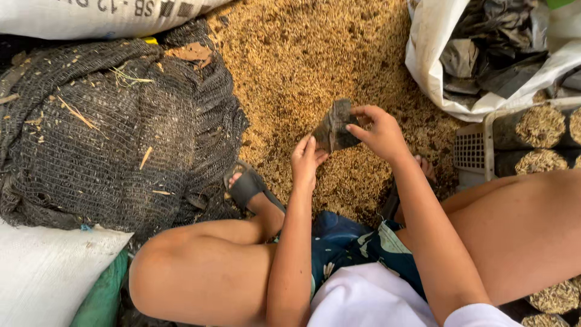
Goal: The person sits on the floor and repeatedly scoops loose granular material into small dark bags. They fold the top of each bag to seal it and place the finished packages into a nearby white crate. The process is repeated continuously throughout the clip.
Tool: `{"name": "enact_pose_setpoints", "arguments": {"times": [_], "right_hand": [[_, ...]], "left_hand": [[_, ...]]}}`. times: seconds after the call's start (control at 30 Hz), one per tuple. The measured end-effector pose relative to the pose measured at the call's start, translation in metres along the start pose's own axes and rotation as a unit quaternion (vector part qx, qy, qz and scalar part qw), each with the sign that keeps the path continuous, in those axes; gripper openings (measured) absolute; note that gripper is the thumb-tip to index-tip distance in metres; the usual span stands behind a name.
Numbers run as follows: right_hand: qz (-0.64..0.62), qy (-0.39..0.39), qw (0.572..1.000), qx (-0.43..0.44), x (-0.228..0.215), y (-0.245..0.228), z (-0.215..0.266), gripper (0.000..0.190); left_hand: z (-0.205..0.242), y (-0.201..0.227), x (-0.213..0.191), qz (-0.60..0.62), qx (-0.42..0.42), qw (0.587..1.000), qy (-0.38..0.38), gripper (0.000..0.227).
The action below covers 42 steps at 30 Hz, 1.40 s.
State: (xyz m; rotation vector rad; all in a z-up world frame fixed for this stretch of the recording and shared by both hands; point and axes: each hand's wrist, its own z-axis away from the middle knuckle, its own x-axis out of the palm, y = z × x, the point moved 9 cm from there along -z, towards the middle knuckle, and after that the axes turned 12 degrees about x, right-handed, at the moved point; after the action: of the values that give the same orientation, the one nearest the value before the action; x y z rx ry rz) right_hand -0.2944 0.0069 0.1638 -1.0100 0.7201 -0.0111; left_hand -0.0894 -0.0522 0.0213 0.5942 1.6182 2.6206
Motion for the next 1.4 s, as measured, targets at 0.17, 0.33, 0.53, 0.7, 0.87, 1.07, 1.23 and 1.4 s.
{"name": "enact_pose_setpoints", "arguments": {"times": [0.17, 0.33, 0.53, 0.7, 0.87, 1.07, 1.23, 1.4], "right_hand": [[0.013, 0.019, 0.999, -0.049, 0.001, -0.004, -0.001, 0.028], [0.035, -0.002, 0.999, -0.005, 0.013, 0.006, -0.004, 0.023], [0.012, 0.027, 0.999, -0.031, 0.009, 0.011, -0.001, 0.017], [0.01, 0.001, 0.999, -0.036, 0.019, 0.013, -0.004, 0.016], [-0.13, -0.187, 0.972, -0.057, 0.066, 0.005, 0.001, 0.009], [-0.269, -0.25, 0.93, 0.018, 0.098, 0.027, 0.001, 0.009], [-0.191, -0.245, 0.948, -0.071, 0.101, 0.011, 0.0, 0.017], [-0.006, -0.191, 0.981, -0.035, 0.107, 0.004, 0.004, 0.029]], "left_hand": [[0.003, 0.001, 0.003, -0.035, 0.017, 0.999, -0.013, 0.035], [0.001, -0.004, -0.008, -0.087, 0.033, 0.996, -0.004, 0.035], [-0.004, 0.005, -0.033, -0.159, 0.115, 0.98, 0.045, 0.03], [-0.007, 0.021, -0.054, -0.218, 0.118, 0.963, 0.108, 0.03], [-0.005, 0.036, -0.071, -0.294, 0.124, 0.936, 0.151, 0.029], [-0.022, 0.046, -0.078, -0.262, 0.198, 0.938, 0.109, 0.026], [-0.031, 0.042, -0.064, -0.213, 0.207, 0.955, 0.023, 0.025], [-0.035, 0.02, -0.053, -0.236, 0.135, 0.962, 0.0, 0.023]]}}
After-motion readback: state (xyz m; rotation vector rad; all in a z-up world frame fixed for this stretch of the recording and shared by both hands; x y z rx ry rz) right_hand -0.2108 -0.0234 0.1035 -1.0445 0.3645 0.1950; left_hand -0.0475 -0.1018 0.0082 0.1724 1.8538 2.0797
